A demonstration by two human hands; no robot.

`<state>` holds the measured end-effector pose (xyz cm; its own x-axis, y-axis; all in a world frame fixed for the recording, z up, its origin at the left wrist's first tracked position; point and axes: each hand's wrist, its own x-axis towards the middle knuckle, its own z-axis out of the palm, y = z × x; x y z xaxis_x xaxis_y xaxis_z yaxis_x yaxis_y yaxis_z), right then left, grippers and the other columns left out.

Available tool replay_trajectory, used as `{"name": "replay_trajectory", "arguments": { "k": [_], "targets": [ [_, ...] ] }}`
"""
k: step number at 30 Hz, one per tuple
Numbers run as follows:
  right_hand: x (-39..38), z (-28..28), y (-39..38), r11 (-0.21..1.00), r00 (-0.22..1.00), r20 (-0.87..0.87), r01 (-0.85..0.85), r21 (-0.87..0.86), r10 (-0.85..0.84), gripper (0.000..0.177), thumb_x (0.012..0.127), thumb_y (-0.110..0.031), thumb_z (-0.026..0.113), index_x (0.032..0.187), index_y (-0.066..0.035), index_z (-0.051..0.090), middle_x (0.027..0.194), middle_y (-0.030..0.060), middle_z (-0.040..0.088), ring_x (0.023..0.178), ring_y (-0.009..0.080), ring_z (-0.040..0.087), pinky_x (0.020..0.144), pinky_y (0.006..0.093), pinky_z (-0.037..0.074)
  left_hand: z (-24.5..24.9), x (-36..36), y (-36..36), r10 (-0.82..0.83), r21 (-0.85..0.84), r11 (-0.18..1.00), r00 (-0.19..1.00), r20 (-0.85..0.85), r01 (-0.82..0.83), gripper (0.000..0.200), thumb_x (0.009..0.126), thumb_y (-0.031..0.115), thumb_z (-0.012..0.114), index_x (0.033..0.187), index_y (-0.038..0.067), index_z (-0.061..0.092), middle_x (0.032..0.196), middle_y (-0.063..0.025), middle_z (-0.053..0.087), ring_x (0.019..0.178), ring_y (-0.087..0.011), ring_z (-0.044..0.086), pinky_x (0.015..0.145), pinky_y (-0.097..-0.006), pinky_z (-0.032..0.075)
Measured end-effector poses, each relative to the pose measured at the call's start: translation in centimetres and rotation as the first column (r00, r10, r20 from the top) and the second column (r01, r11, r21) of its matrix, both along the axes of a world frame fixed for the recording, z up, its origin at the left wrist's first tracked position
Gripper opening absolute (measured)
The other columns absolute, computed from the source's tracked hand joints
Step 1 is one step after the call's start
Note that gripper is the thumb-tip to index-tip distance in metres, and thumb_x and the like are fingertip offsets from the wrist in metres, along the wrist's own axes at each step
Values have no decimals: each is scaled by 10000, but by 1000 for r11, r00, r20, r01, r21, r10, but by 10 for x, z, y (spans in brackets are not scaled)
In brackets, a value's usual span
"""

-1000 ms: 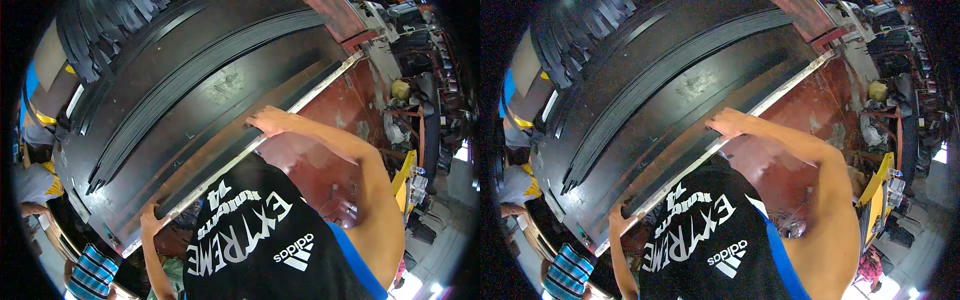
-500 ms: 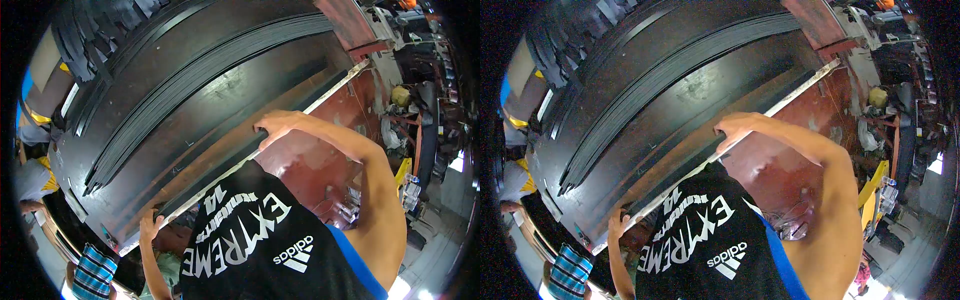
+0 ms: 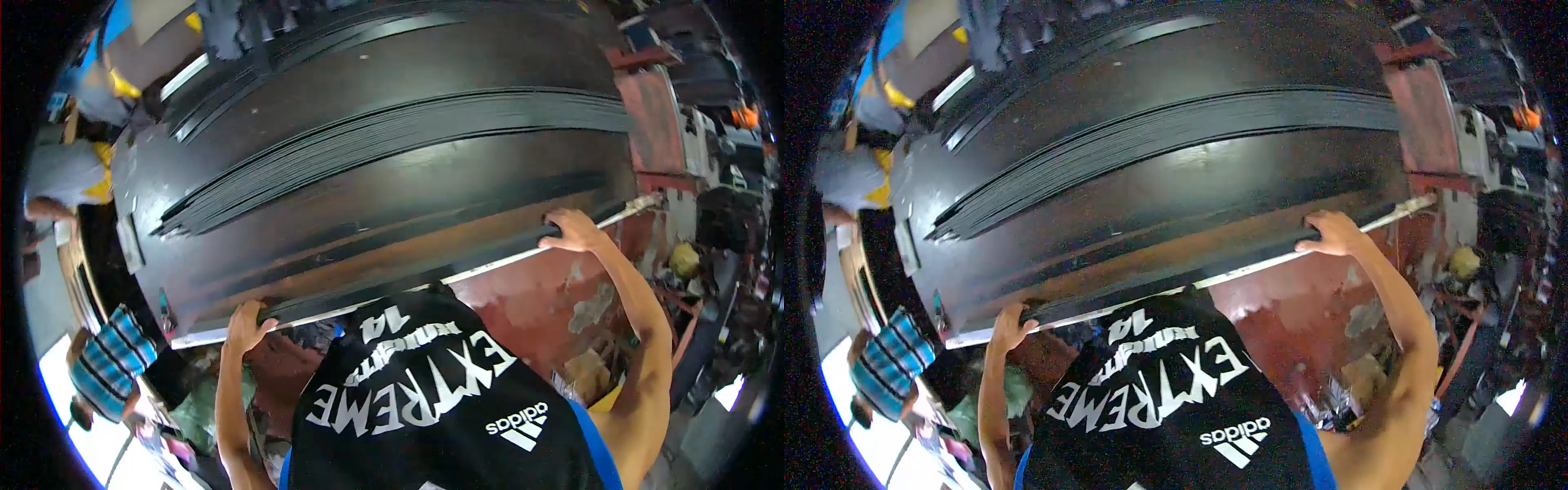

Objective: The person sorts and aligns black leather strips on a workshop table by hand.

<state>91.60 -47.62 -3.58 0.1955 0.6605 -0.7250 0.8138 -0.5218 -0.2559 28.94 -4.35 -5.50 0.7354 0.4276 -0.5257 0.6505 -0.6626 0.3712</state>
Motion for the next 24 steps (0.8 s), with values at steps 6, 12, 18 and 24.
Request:
{"name": "replay_trajectory", "arguments": {
  "k": [6,12,18,24],
  "targets": [
    [-15,64,2,969,994,111,-25,247,-3,716,710,-653,714,997,1,658,992,204,661,947,424,623,818,478,497,51,-4,-4,0,82,997,1000,5,0,672,817,648,618,984,-3,606,947,-214,613,916,-451,583,799,-502,463],
    [-6,155,39,837,971,241,-124,533,-9,767,664,-709,706,898,17,621,846,194,601,811,424,591,725,469,475,132,-15,31,8,232,971,984,180,-50,756,781,695,609,1032,-18,611,970,-218,598,913,-445,578,800,-491,465],
    [53,171,114,656,902,424,-270,704,-83,809,722,-735,638,925,46,574,839,202,546,797,418,541,725,448,440,153,35,111,-56,495,866,967,249,-77,587,733,454,761,1070,14,571,991,-199,586,924,-429,568,811,-485,457],
    [134,128,198,619,905,418,-286,732,-76,702,763,-638,679,943,35,589,872,196,578,828,409,572,738,452,458,109,141,191,-116,569,808,905,409,-153,496,740,372,789,1051,29,612,980,-166,626,942,-395,591,835,-457,480]
  ]
}}
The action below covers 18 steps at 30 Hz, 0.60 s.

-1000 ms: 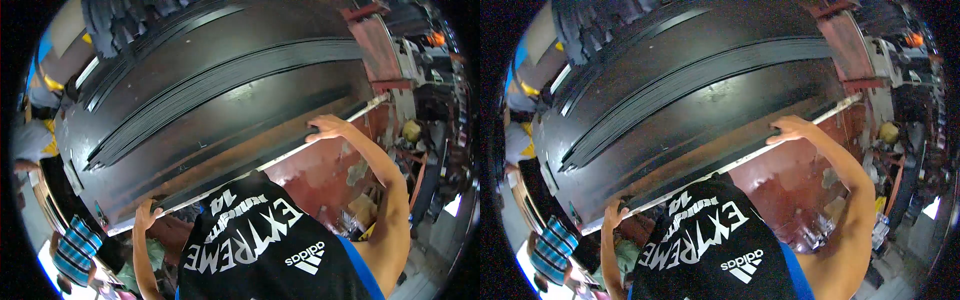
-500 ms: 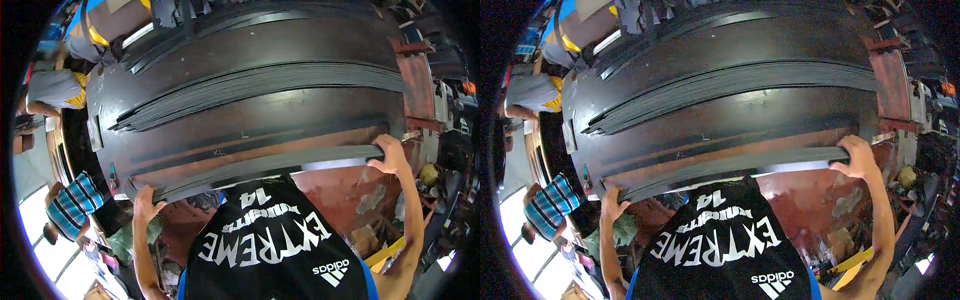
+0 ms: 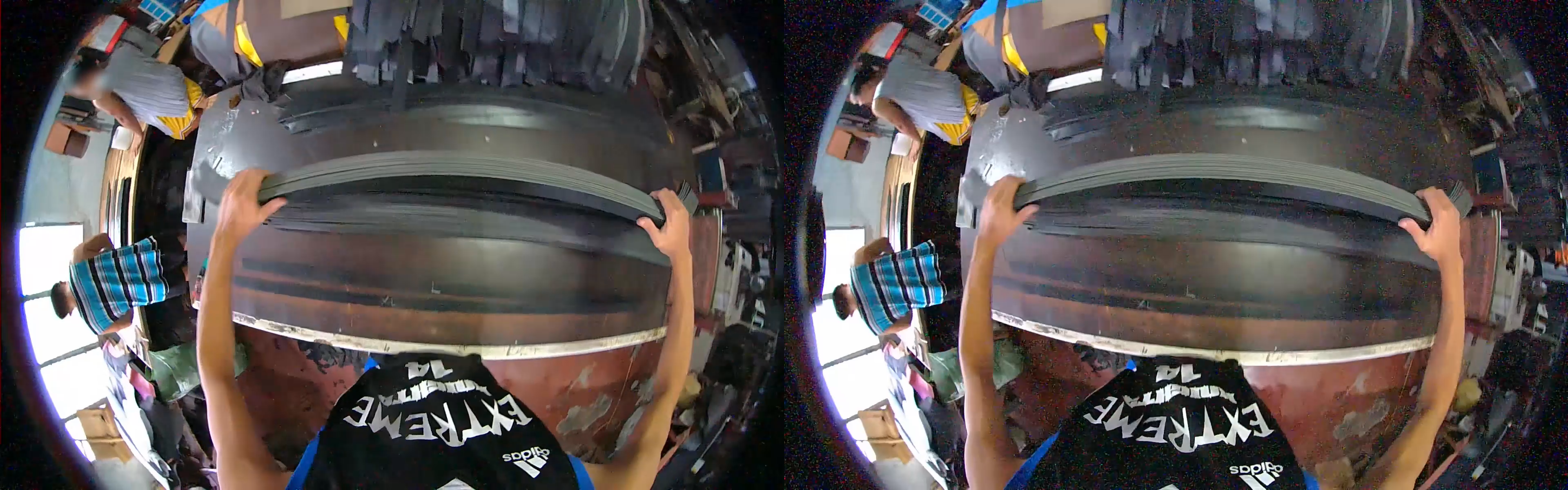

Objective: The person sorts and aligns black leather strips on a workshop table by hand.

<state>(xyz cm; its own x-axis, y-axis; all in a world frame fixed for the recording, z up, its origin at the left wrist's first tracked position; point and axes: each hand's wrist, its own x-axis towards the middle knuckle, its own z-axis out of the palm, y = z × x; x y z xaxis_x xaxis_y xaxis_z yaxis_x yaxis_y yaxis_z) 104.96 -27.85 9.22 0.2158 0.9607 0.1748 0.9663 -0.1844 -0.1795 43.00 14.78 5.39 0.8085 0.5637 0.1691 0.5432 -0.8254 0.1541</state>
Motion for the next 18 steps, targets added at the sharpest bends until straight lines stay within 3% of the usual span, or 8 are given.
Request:
{"name": "replay_trajectory", "arguments": {
  "k": [9,11,14,16,18],
  "targets": [
    [84,-114,33,998,999,13,30,-57,-29,634,731,-550,754,977,14,600,900,197,595,865,431,582,750,472,469,-128,92,44,-71,9,997,997,-23,71,599,745,502,770,1051,9,621,1006,-139,613,967,-353,583,880,-428,452],
    [93,-138,39,996,999,-20,41,-76,-43,627,725,-532,767,979,16,598,914,199,598,874,434,581,768,475,470,-141,107,54,-64,22,998,998,-23,65,611,748,519,764,1051,8,620,1028,-135,611,983,-345,581,894,-427,446],
    [117,-173,44,996,997,41,62,-67,-60,628,717,-504,785,1009,21,601,977,218,607,929,447,577,825,489,470,-152,125,69,-87,27,996,996,2,87,609,719,430,811,1100,16,577,1026,-135,588,970,-356,573,879,-445,444],
    [138,-198,39,1000,987,162,-20,-2,20,676,710,-505,788,1080,24,589,1042,237,605,988,463,567,872,504,467,-151,135,71,-44,50,998,997,-66,48,627,739,520,775,1076,20,602,1066,-123,597,1015,-322,582,912,-427,434],
    [148,-212,41,1000,986,169,-9,8,7,721,708,-511,787,1139,24,566,1080,249,599,1030,469,557,885,510,466,-160,128,70,-89,100,991,996,-22,91,637,725,514,787,1081,22,596,1058,-119,597,1011,-321,578,915,-421,430]
  ]
}}
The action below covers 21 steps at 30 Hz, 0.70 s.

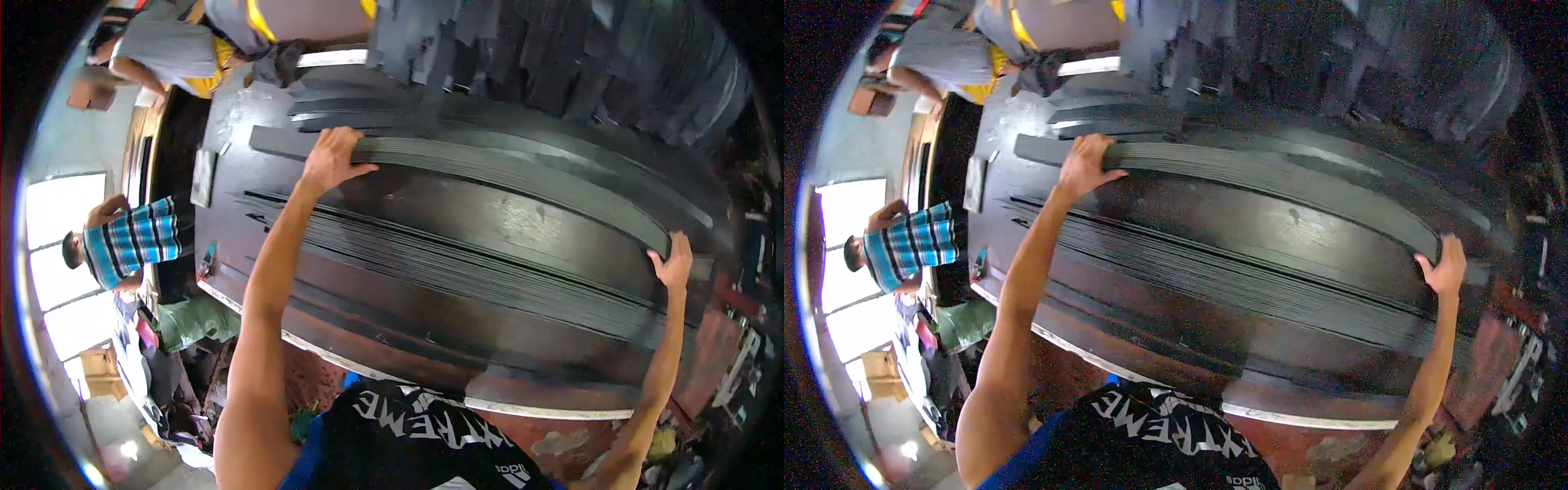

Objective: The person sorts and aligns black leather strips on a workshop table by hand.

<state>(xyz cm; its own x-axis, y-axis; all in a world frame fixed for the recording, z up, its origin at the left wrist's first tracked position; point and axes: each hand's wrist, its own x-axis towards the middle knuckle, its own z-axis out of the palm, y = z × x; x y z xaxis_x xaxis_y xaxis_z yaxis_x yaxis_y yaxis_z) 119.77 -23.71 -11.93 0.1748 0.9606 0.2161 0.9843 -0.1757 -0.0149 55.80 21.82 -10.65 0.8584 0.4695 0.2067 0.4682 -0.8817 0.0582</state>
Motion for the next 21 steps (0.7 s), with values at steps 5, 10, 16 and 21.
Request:
{"name": "replay_trajectory", "arguments": {
  "k": [5,10,16,21],
  "targets": [
    [-19,11,16,999,998,39,-38,-21,39,700,692,-513,792,1092,10,553,1077,198,562,1000,411,559,858,479,471,0,-11,-12,38,-20,999,999,-24,-39,654,692,474,818,1100,21,583,1064,-121,590,1014,-337,565,923,-427,422],
    [-25,19,28,992,1000,3,29,-125,-29,690,711,-495,782,1125,5,547,1125,151,526,1022,379,542,871,465,466,0,-5,-3,43,-4,999,998,-37,-43,714,692,462,820,1171,20,529,1120,-128,577,1039,-339,541,913,-421,409],
    [-44,42,17,986,989,-34,143,-85,-146,837,727,-492,776,1390,-87,466,1394,131,472,1235,399,459,1053,509,370,13,2,-8,57,-94,994,998,-21,-59,691,688,374,835,1218,47,536,1178,-115,571,1117,-328,524,960,-453,376],
    [-49,44,-23,959,955,-89,279,-57,-283,831,785,-343,755,1499,-167,367,1540,166,345,1380,429,336,1156,534,257,36,-36,-15,142,-97,984,987,-80,-150,824,703,254,815,1429,148,441,1455,-104,417,1336,-343,387,1068,-542,295]
  ]
}}
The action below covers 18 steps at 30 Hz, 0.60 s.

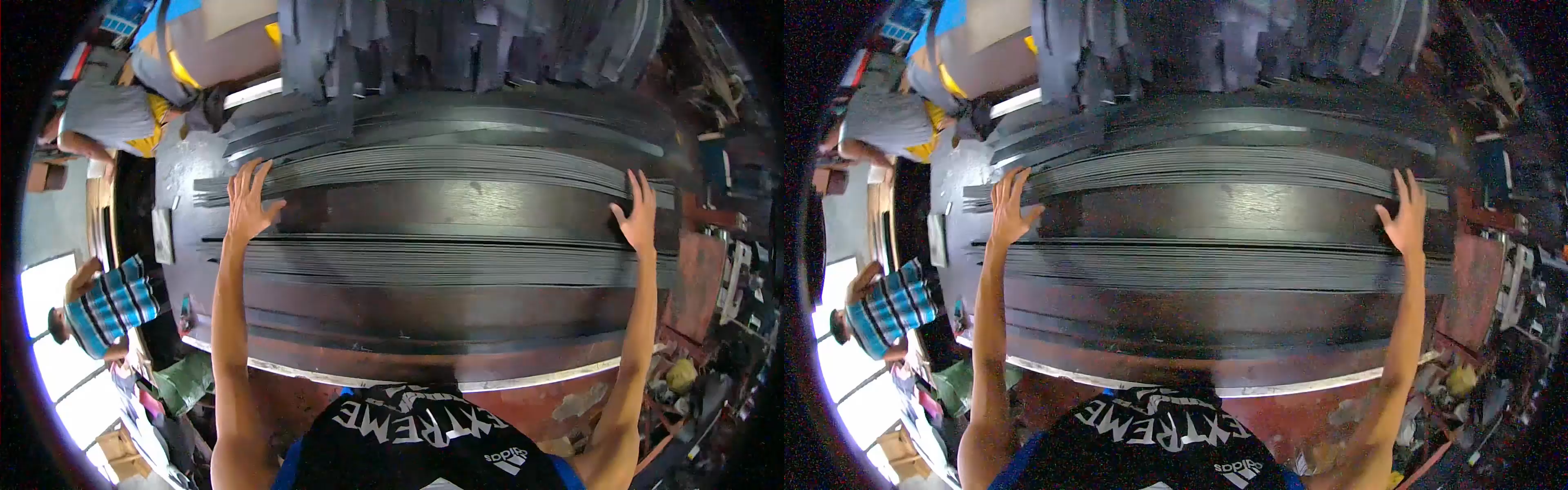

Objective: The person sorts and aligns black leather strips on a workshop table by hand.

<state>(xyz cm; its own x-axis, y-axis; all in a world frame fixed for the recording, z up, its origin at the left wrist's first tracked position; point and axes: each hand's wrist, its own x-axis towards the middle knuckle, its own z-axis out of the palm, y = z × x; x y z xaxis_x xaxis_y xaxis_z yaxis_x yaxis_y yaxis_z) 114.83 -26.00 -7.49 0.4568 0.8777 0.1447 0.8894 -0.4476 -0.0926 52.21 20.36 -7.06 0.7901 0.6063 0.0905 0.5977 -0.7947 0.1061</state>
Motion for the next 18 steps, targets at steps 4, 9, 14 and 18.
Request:
{"name": "replay_trajectory", "arguments": {
  "k": [4,9,14,18],
  "targets": [
    [-8,16,10,996,998,62,33,-82,-28,928,713,-41,754,1522,-184,322,1541,160,350,1380,390,352,1183,515,234,8,-56,12,237,124,970,938,-254,-211,932,677,69,761,1503,235,362,1535,-107,330,1370,-373,350,1052,-554,338],
    [-1,3,43,963,995,-62,-95,-252,82,906,648,147,649,1458,-164,388,1452,147,443,1364,373,380,1206,505,214,-4,-67,52,270,196,958,883,-384,-208,875,657,-51,691,1442,224,420,1471,-94,410,1250,-328,465,944,-503,418],
    [23,-2,28,937,989,136,-1,-350,52,850,595,175,633,1367,-129,448,1388,150,486,1317,373,426,1190,484,252,-10,-61,65,243,253,953,917,-317,-165,566,803,-11,571,1324,201,520,1340,-94,507,1161,-314,522,913,-476,434],
    [88,-19,-14,903,977,212,115,-414,-28,813,584,152,661,1324,-120,464,1373,147,496,1279,367,458,1181,478,266,-19,-68,64,266,188,957,930,-254,-222,598,794,-28,568,1337,215,512,1333,-99,512,1149,-320,532,897,-487,450]
  ]
}}
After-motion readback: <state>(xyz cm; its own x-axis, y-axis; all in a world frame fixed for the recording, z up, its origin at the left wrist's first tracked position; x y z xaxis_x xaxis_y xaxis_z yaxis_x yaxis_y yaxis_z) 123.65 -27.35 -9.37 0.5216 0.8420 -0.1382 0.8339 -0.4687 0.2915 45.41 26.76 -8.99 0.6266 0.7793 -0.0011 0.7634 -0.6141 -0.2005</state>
